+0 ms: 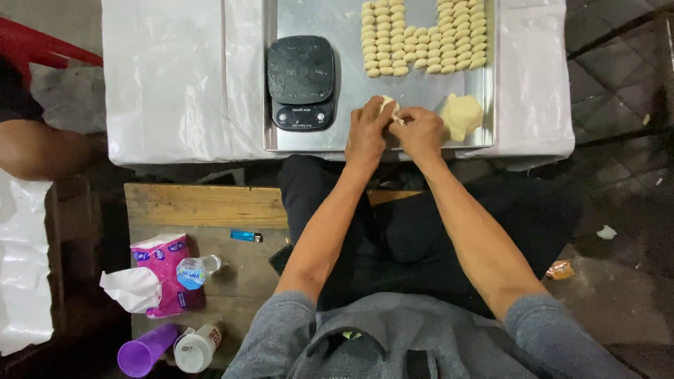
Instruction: Shaping small pieces of dough by rolling them between palms and placing them on a tray.
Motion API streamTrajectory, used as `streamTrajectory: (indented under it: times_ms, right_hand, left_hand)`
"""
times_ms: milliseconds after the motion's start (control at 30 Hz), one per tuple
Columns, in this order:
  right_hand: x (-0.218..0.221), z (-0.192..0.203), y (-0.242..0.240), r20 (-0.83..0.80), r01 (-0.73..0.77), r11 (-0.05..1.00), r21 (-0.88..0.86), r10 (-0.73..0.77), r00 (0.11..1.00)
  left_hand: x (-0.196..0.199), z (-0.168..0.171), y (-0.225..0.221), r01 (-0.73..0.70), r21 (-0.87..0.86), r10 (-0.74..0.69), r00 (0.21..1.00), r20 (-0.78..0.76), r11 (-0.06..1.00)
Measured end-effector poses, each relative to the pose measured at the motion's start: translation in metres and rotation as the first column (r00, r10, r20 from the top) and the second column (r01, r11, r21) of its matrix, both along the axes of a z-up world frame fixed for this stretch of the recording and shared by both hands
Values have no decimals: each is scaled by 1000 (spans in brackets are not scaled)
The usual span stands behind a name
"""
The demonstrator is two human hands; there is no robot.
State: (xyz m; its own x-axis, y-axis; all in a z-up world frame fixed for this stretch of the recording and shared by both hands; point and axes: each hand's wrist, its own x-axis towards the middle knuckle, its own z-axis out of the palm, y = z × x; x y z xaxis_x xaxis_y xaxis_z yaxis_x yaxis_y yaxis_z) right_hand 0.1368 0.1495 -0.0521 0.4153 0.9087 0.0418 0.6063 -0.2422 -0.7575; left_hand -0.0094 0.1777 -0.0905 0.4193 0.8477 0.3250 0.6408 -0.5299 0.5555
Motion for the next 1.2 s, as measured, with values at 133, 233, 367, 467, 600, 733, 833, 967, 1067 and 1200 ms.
streamTrajectory:
  times_ms: [133,233,367,467,600,733,833,967,1067,1200]
  right_hand:
    - [1,27,-13,-335,-53,991,-127,7,942]
    - [-8,57,-27,-601,-37,997,-68,-11,799]
    - [-8,59,-50,-588,67,997,40,-31,809]
    - [5,43,-69,-523,88,994,57,-46,851]
    - [2,39,-75,-537,99,993,68,-48,842]
    - [-8,63,-82,-552,7,984,181,95,829]
    - [-13,80,-98,-518,-18,990,142,90,851]
    - [-13,67,-130,-488,-98,995,27,98,868]
    - [-13,42,-149,-508,-63,998,-14,47,860]
    - [-12,27,-163,-535,-5,992,-129,-66,842]
  left_hand:
    - [-2,3,-4,-17,-14,17,999,43,1000]
    - [-6,13,-7,-8,3,7,996,88,1000]
    - [-8,20,-12,-16,101,-3,984,180,995]
    - [-2,44,-38,113,0,-93,822,562,994]
    - [3,60,-51,117,-299,94,789,607,947]
    - [-16,65,-23,50,-423,248,745,619,905]
    - [-53,78,21,-193,-428,416,742,525,883]
    - [-94,65,82,-486,-204,527,795,302,850]
    - [-109,11,112,-558,-5,558,830,15,830]
    - [-102,26,86,-542,6,541,839,-64,841]
